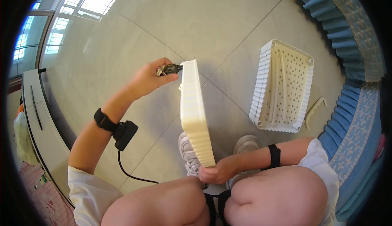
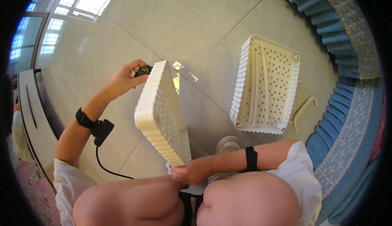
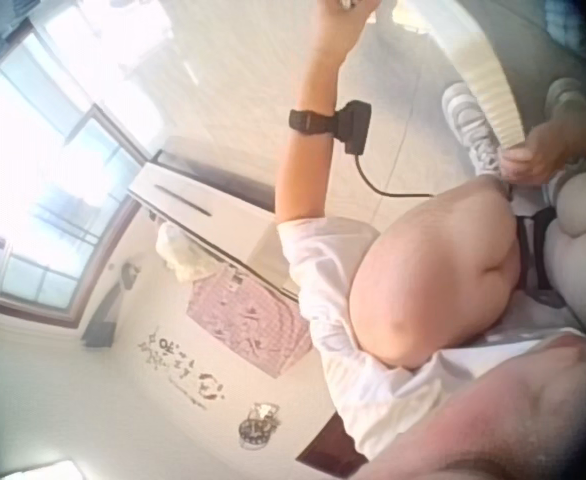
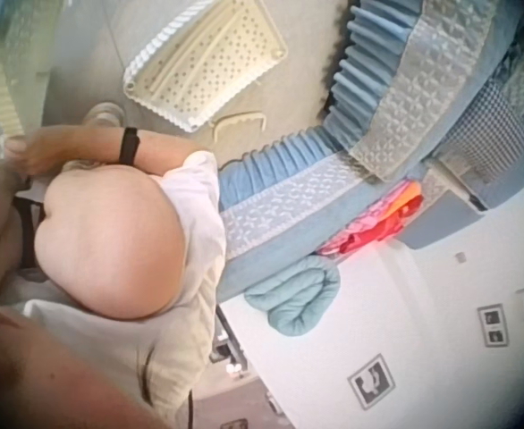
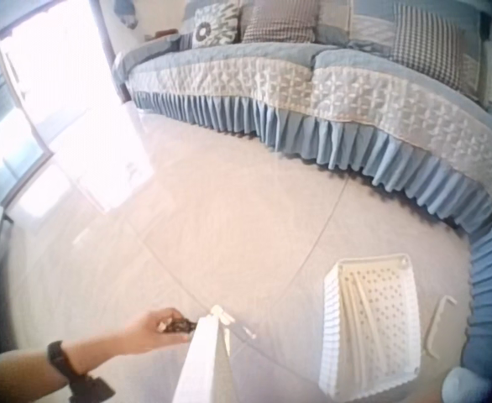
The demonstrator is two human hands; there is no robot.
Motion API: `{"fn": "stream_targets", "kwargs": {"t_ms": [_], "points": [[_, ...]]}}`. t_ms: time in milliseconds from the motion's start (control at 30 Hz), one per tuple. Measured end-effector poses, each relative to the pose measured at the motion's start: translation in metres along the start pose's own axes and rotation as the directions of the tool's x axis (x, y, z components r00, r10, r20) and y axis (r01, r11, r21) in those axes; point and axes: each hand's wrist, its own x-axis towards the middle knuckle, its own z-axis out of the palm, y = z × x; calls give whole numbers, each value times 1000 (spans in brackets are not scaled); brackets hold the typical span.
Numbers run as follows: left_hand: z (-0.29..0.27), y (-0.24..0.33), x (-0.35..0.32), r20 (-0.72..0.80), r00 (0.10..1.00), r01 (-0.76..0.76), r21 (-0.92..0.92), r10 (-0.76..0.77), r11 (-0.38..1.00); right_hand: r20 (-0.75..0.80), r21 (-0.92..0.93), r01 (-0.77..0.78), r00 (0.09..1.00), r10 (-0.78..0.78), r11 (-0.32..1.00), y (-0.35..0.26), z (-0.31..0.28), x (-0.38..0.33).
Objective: Assembling a white plastic multi-tier storage rack on the floor.
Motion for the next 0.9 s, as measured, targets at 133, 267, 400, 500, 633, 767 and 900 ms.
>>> {"fn": "stream_targets", "kwargs": {"t_ms": [133, 267, 400, 500, 633, 767, 900], "points": [[0, 38, -23, -95, 993, -79, -162, 64, 984, -352, -55, 201, 913, -207, 978, 58, -28, -1], [-4, 47, -55, -232, 940, -261, -17, 250, 965, -645, -114, -413, 722, 249, 904, 110, -75, -2], [0, 67, -77, -415, 870, -360, -166, 266, 918, -123, 613, -534, 663, 738, 582, 160, -129, 1], [-4, 68, -83, -486, 824, -400, -134, 292, 907, -184, 939, -118, 623, 760, 324, 181, -95, 3], [8, 71, -88, -493, 792, -433, -38, 360, 900, -10, 736, -493, 677, 735, 464, 201, -107, 1], [12, 76, -87, -488, 774, -466, -7, 404, 885, 54, 792, -537, 536, 842, 291, 196, -84, 8], [-2, 99, -99, -233, 723, -553, 368, 650, 747, 134, 787, -569, 538, 832, 241, 207, -93, 15]]}}
